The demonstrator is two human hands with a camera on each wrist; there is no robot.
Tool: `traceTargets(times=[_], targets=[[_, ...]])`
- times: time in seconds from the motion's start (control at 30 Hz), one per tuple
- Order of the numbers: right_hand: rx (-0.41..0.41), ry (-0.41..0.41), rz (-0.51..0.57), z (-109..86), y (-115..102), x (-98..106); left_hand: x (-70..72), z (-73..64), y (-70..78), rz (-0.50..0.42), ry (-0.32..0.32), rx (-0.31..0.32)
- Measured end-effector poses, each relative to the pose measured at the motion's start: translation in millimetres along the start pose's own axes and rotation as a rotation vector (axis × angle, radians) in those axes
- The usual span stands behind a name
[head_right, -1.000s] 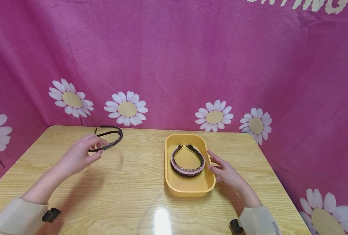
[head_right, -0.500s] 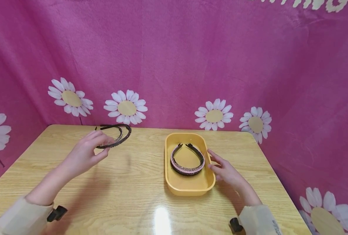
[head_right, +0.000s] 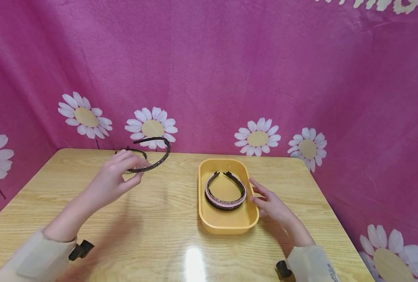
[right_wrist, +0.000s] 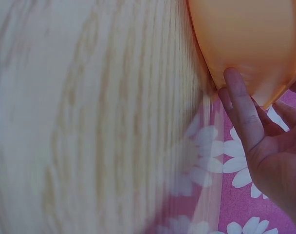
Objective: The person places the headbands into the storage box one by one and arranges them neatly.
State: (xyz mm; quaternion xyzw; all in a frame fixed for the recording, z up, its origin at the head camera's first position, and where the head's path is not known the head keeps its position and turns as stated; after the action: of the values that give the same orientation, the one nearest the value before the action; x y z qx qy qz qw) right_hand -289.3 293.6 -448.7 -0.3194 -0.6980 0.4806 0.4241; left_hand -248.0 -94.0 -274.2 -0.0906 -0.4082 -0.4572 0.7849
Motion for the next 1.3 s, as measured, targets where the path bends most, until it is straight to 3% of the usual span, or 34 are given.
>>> traceTargets(times=[0.37,0.93,1.1,1.3], targets=[[0.024,-0.002,0.044,-0.7,0,0,-7.3,20.9,21.5,-0.071,0.035,-0.11],[0.032,-0.012,0.051,-1.1,0,-1,-39.8,49.5,48.2,-0.114,-0.025,-0.254],[0.04,-0.017,0.054,-1.2,0,-1,-53.7,54.4,53.4,-0.134,-0.062,-0.289],[0.039,-0.018,0.053,-0.6,0,-1,-78.7,57.0,52.8,-0.155,-0.149,-0.275]])
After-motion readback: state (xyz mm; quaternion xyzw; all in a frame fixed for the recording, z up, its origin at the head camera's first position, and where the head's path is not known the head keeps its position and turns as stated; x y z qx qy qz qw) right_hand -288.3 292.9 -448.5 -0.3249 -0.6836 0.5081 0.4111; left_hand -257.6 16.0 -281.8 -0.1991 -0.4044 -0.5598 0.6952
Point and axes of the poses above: each hand's wrist, its own z-axis towards the middle knuckle, its own x-axis out of the back of the hand, y = z × x, the point moved 7 cm from there along z, towards the middle knuckle, and after that the axes turned 4 degrees about -y, right-handed, at the moved point
